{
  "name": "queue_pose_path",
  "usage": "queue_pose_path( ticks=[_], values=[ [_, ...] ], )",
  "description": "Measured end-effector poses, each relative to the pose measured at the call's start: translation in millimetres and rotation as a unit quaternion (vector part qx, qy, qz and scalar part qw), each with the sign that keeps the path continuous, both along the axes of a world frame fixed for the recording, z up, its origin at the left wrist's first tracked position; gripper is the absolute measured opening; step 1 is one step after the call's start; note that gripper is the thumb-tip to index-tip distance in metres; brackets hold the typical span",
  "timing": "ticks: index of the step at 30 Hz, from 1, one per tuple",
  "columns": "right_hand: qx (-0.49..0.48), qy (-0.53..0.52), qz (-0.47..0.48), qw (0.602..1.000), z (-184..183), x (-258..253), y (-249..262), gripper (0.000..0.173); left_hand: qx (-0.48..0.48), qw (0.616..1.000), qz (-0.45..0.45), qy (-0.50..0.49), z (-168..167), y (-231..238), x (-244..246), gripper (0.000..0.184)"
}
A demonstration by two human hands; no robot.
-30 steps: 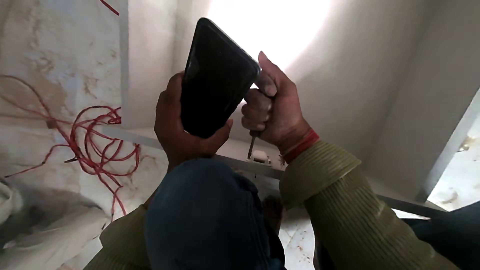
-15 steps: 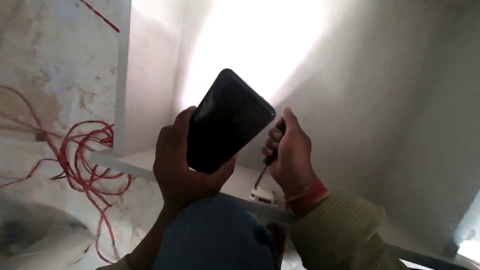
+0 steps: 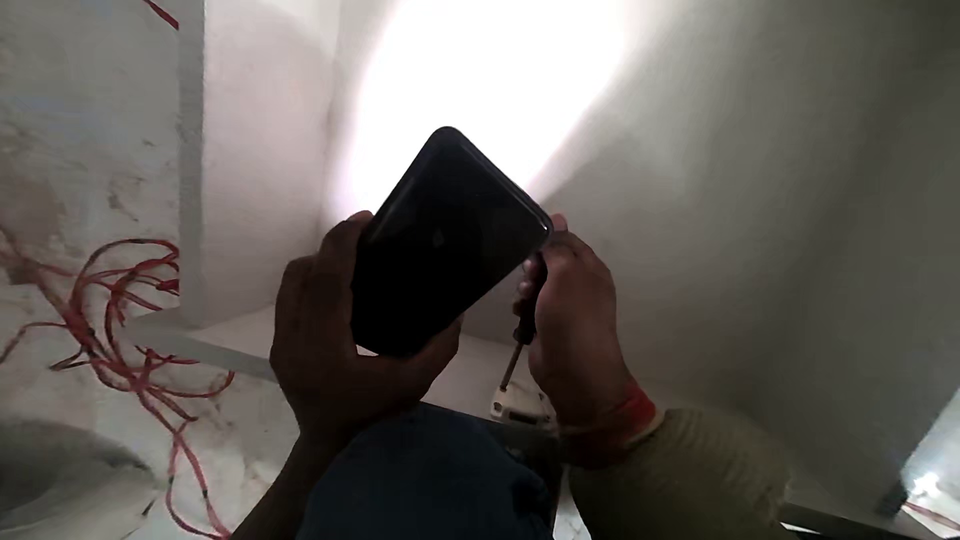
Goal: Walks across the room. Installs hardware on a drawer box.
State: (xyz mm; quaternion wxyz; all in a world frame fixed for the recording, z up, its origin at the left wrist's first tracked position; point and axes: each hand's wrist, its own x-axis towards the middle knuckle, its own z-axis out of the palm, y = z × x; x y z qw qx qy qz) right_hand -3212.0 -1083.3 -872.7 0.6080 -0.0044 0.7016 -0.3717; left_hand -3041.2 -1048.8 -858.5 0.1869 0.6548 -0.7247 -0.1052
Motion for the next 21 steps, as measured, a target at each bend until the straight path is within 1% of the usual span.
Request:
queue_pose_path(
  ticks=[3,4,8,10,12,14,18,19,20,21],
  values=[
    [0.053,-0.038,-0.093,0.993,-13.5,-2.1,1.6,0.044,0.000,1.000,-0.001,-0.012,-0.2,-0.1,-0.3,0.092],
    [0.059,-0.042,-0.106,0.992,-14.8,-3.0,0.8,0.045,0.000,1.000,0.000,-0.014,0.0,-1.3,-1.6,0.092],
    [0.048,-0.054,-0.094,0.993,-10.3,-4.1,-1.0,0.049,0.014,1.000,0.007,-0.017,0.7,-1.3,-2.2,0.093],
    [0.061,-0.104,-0.091,0.988,-13.4,-9.3,-5.4,0.047,0.003,1.000,0.011,-0.017,0.3,-4.3,-6.1,0.091],
    [0.068,-0.175,-0.084,0.979,-18.0,-14.5,-6.9,0.049,-0.014,1.000,0.015,-0.014,0.5,-6.8,-11.1,0.088],
    [0.046,-0.211,-0.068,0.974,-17.8,-15.6,-8.1,0.050,0.009,1.000,0.014,-0.025,2.7,-6.3,-7.9,0.090],
    [0.031,-0.127,-0.022,0.991,-9.4,-9.1,-4.2,0.046,0.012,0.999,0.018,-0.034,3.8,-4.6,-7.5,0.091],
    [0.013,-0.140,-0.011,0.990,-7.6,-9.7,-4.5,0.043,0.010,0.999,0.025,-0.032,3.4,-4.3,-7.4,0.092],
    [-0.009,-0.184,-0.002,0.983,-7.4,-12.3,-6.0,0.041,0.003,0.999,0.028,-0.029,1.2,-4.2,-5.9,0.093],
    [-0.024,-0.252,0.008,0.967,-9.7,-16.5,-6.4,0.039,-0.005,0.999,0.028,-0.027,-2.0,-1.7,-2.4,0.095]
  ],
)
